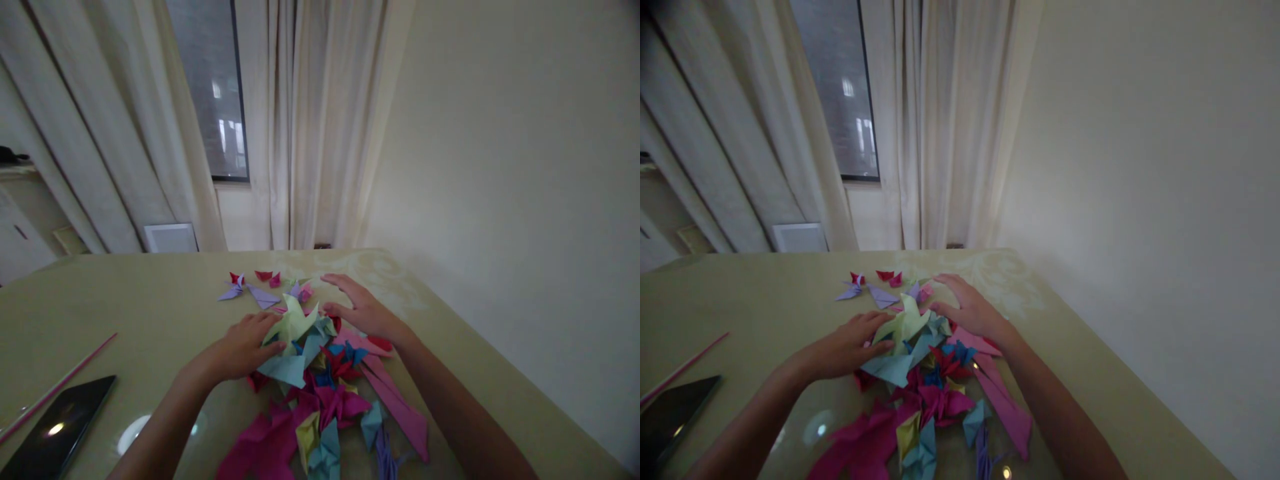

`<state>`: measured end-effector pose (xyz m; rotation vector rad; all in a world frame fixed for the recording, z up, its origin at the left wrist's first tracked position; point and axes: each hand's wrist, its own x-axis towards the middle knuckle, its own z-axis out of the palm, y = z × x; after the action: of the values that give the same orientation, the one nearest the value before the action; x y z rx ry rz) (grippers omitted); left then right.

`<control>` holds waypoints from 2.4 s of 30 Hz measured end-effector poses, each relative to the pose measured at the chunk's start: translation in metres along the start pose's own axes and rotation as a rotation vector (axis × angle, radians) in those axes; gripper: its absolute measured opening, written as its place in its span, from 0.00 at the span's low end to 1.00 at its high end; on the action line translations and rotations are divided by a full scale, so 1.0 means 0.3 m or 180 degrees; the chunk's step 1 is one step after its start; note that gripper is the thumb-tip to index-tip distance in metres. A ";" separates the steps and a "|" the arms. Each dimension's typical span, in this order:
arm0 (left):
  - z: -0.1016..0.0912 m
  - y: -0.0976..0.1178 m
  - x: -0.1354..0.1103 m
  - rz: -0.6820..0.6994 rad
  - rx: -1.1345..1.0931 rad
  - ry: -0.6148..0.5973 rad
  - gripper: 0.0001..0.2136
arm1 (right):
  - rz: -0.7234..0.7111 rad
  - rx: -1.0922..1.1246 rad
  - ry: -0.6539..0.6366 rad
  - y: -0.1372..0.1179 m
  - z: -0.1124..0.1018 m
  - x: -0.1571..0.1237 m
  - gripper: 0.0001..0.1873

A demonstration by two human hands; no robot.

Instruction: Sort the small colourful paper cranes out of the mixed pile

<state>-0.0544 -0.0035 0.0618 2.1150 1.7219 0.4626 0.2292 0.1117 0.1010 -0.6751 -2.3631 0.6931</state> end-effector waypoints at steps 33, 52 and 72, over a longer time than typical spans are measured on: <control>0.070 -0.274 0.066 -0.0311 -0.0365 0.2239 0.24 | 0.0456 -0.1742 -0.0053 0.227 0.168 0.265 0.24; 0.110 -0.410 0.037 -0.1172 -0.0712 0.3171 0.27 | -0.0682 -0.0554 -0.2149 0.014 0.583 0.595 0.18; 0.121 -0.339 0.061 -0.0627 -0.0660 0.1706 0.34 | 0.1360 -0.0966 -0.1582 0.236 -0.091 -0.177 0.65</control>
<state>-0.1206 0.0302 -0.0186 1.7497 2.0254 1.1742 0.3052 0.1406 0.0567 -1.2919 -2.8451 0.7513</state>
